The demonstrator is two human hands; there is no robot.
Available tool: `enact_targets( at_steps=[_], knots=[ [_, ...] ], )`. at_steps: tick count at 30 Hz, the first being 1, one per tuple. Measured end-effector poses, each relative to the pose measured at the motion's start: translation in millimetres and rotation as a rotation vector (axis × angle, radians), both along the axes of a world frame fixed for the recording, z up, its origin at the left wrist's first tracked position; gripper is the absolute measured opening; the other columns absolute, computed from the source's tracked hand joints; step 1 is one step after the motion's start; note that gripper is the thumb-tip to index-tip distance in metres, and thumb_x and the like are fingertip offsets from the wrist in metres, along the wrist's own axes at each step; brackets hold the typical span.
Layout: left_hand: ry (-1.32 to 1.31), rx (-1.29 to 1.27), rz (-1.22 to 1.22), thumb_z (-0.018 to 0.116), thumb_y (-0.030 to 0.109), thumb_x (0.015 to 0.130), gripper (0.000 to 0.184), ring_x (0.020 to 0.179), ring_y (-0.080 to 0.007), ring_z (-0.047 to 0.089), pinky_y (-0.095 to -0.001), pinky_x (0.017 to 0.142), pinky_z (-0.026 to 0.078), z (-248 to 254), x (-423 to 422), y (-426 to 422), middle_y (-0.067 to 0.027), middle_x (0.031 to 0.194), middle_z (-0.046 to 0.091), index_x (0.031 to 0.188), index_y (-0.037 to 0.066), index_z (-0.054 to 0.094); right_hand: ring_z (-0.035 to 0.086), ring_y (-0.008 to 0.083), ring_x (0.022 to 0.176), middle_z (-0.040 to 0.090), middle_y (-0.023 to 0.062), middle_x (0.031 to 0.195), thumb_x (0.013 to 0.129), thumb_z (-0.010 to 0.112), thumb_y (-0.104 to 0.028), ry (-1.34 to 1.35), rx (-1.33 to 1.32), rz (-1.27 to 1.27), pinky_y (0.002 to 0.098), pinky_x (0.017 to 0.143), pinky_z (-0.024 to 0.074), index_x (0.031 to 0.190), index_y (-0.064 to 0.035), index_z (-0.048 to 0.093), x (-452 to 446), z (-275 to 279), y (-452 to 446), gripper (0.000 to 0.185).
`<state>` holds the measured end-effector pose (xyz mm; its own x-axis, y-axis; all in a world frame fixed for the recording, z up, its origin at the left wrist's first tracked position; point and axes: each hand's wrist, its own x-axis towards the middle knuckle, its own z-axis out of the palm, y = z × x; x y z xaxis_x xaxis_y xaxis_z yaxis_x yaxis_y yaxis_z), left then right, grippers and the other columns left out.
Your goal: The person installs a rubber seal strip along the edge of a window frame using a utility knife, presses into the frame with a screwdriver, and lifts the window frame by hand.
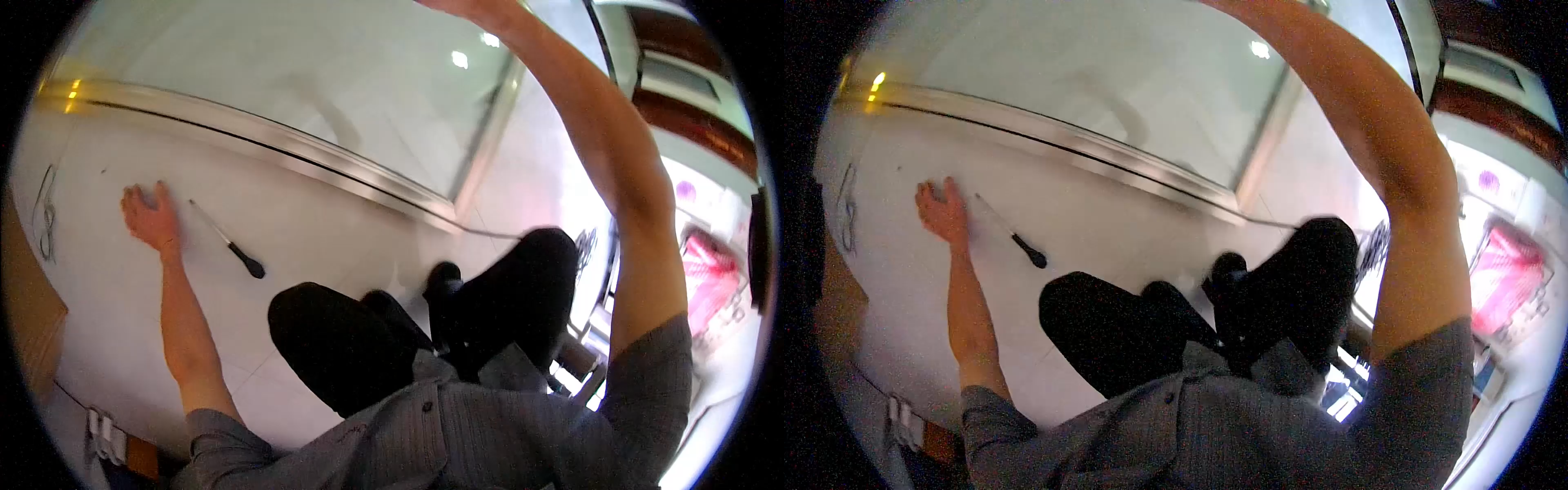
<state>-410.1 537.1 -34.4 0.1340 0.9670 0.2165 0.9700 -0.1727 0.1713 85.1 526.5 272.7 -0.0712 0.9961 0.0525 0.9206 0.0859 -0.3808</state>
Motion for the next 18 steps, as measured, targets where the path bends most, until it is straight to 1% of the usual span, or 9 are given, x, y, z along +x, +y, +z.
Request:
enact_targets(
  at_steps=[1, 3, 4, 5, 6, 9, 12, 15, 18],
  knots=[
    [0.011, -0.005, 0.025, 0.06, 0.053, 0.092, 0.069, 0.143, -0.0305, 0.036, -0.0471, 0.117, 0.025, 0.9, -0.9, -2.2, -0.0139, 0.152, 0.044, 0.138, 0.002, 0.054, 0.066, 0.0396, 0.083, 0.063, 0.0286, 0.085, 0.084, 0.067, -0.025, 0.001, -0.013, -0.036, 0.0518, 0.071, 0.0476, 0.092, 0.0, 0.062, 24.1, -9.3, -46.6, 0.026],
    [0.012, -0.006, 0.012, 0.06, 0.054, 0.092, 0.07, 0.142, -0.0308, 0.037, -0.0464, 0.117, 0.026, 5.6, 2.7, -5.7, -0.0146, 0.152, 0.044, 0.138, 0.002, 0.054, 0.062, 0.0235, 0.073, 0.063, 0.0123, 0.078, 0.1, 0.054, -0.031, -0.083, -0.247, -0.193, 0.0392, 0.067, 0.0477, 0.104, -0.0013, 0.063, 70.8, -31.3, -147.8, 0.031],
    [0.019, -0.005, 0.023, 0.061, 0.055, 0.091, 0.071, 0.141, -0.0311, 0.038, -0.0457, 0.117, 0.027, 1.6, 1.0, -2.4, -0.0153, 0.151, 0.044, 0.138, 0.002, 0.054, 0.053, 0.0142, 0.069, 0.058, 0.0067, 0.073, 0.099, 0.058, -0.035, -0.058, -0.359, -0.319, 0.0342, 0.063, 0.0438, 0.097, -0.0024, 0.066, 97.8, -61.9, -202.2, 0.034],
    [0.032, -0.008, 0.007, 0.061, 0.055, 0.091, 0.071, 0.141, -0.0311, 0.038, -0.0457, 0.117, 0.027, -7.6, -3.4, 2.3, -0.0153, 0.151, 0.044, 0.138, 0.002, 0.054, 0.052, 0.0154, 0.067, 0.058, 0.0064, 0.072, 0.098, 0.06, -0.037, 0.012, -0.419, -0.486, 0.0351, 0.061, 0.0422, 0.094, -0.003, 0.066, 110.0, -87.1, -260.8, 0.035],
    [-0.058, -0.033, -0.005, 0.061, 0.055, 0.091, 0.072, 0.141, -0.0319, 0.039, -0.0458, 0.116, 0.028, -15.4, -14.8, 7.6, -0.0163, 0.151, 0.044, 0.138, 0.002, 0.054, 0.058, 0.0278, 0.068, 0.062, 0.0172, 0.075, 0.096, 0.059, -0.04, 0.069, -0.5, -0.549, 0.0434, 0.066, 0.0478, 0.097, -0.0021, 0.064, 121.2, -102.9, -314.8, 0.038],
    [-0.105, -0.144, 0.006, 0.063, 0.055, 0.09, 0.073, 0.139, -0.034, 0.041, -0.0465, 0.114, 0.032, -9.6, -7.0, 15.5, -0.0182, 0.15, 0.044, 0.139, 0.001, 0.053, 0.052, 0.0231, 0.063, 0.056, 0.0188, 0.069, 0.094, 0.066, -0.032, 0.226, -0.513, -0.844, 0.0421, 0.06, 0.0446, 0.093, -0.0006, 0.062, 115.1, -159.5, -470.5, 0.031],
    [-0.006, -0.323, 0.057, 0.065, 0.053, 0.089, 0.075, 0.136, -0.0365, 0.044, -0.0475, 0.111, 0.036, 7.1, -12.2, 30.3, -0.0202, 0.149, 0.045, 0.14, -0.001, 0.05, 0.049, 0.0172, 0.061, 0.054, 0.0109, 0.064, 0.094, 0.066, -0.031, 0.371, -0.627, -1.129, 0.0376, 0.058, 0.0433, 0.095, -0.003, 0.063, 84.2, -185.9, -553.7, 0.028],
    [0.251, -0.288, -0.039, 0.065, 0.046, 0.091, 0.068, 0.134, -0.0376, 0.045, -0.0468, 0.11, 0.038, -1.0, 6.8, 31.3, -0.0219, 0.146, 0.047, 0.141, 0.002, 0.049, 0.064, 0.0282, 0.076, 0.065, 0.0152, 0.078, 0.095, 0.065, -0.03, 0.34, -0.785, -1.184, 0.0398, 0.069, 0.0496, 0.103, -0.0051, 0.063, 69.3, -206.0, -579.7, 0.026],
    [0.117, -0.083, -0.401, 0.062, 0.026, 0.095, 0.051, 0.131, -0.038, 0.048, -0.0466, 0.108, 0.04, 50.6, 126.1, -53.8, -0.0219, 0.143, 0.049, 0.139, 0.003, 0.05, 0.061, 0.0384, 0.1, 0.065, 0.019, 0.103, 0.093, 0.065, -0.024, 0.241, -0.196, -1.012, 0.0428, 0.085, 0.0484, 0.105, -0.0048, 0.063, 71.0, -226.1, -619.7, 0.023]
  ],
)
